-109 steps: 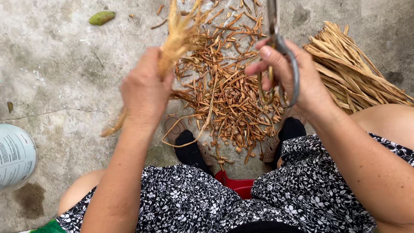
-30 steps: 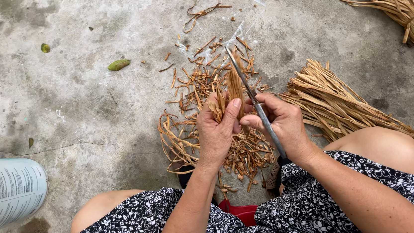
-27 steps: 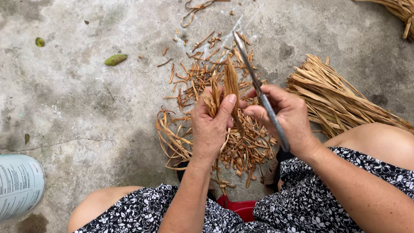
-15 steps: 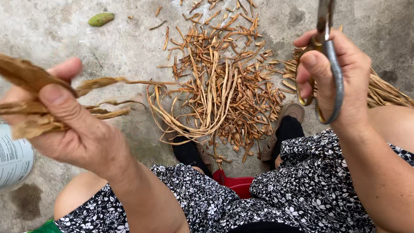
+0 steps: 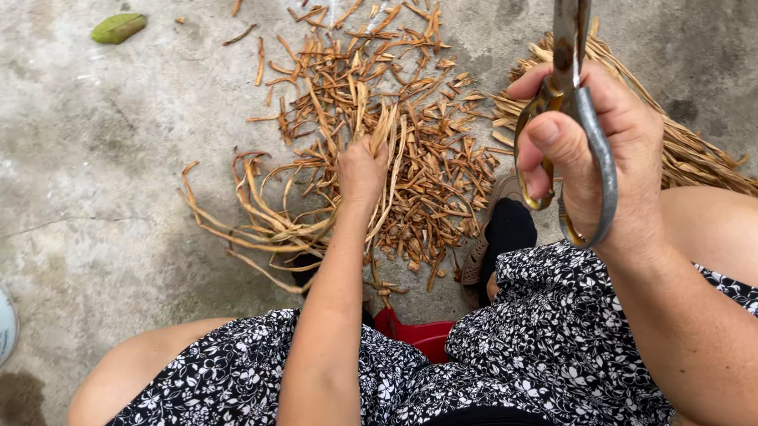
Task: The person sits on a low stool on a concrete floor and cuts dried leaf strips with scissors, trimming the ends off bundles of leaves one at a time and letting the cut pieces fall onto a growing pile on the ground. They gather and reposition the leaves between cuts and set trimmed bundles aside.
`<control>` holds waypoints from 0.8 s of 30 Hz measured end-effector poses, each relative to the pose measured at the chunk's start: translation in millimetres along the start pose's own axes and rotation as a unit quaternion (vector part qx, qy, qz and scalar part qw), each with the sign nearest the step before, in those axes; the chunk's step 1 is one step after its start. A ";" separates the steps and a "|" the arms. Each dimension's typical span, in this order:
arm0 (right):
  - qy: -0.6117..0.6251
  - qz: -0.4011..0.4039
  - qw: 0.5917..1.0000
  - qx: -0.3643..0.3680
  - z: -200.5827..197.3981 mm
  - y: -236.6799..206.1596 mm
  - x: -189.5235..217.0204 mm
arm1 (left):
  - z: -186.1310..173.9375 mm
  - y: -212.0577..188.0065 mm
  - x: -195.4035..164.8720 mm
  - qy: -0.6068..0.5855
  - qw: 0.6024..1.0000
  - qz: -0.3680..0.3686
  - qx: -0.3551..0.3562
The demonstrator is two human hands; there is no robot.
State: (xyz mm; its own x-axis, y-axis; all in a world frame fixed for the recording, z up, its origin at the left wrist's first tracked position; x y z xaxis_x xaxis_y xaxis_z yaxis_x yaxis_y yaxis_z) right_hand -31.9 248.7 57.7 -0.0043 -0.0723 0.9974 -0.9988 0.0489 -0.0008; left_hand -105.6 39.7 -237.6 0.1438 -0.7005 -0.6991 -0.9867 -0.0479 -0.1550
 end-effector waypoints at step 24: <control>-0.247 0.111 0.963 -0.005 -31.5 15.6 -37.8 | 27.3 33.5 -32.4 -0.413 0.898 -0.093 0.123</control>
State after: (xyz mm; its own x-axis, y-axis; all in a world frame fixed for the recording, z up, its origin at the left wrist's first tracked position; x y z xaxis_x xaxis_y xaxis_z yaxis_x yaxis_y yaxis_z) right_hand -45.8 283.6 22.2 -0.2433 -0.5234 0.8166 -0.9699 0.1278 -0.2071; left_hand -141.3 80.2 -239.2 0.4112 0.0741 -0.9085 -0.9080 0.1207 -0.4011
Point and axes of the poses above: each hand's wrist, its own y-axis towards the middle knuckle, its own z-axis out of the palm, x = y × z, the point moved 9 cm from there along y, towards the middle knuckle
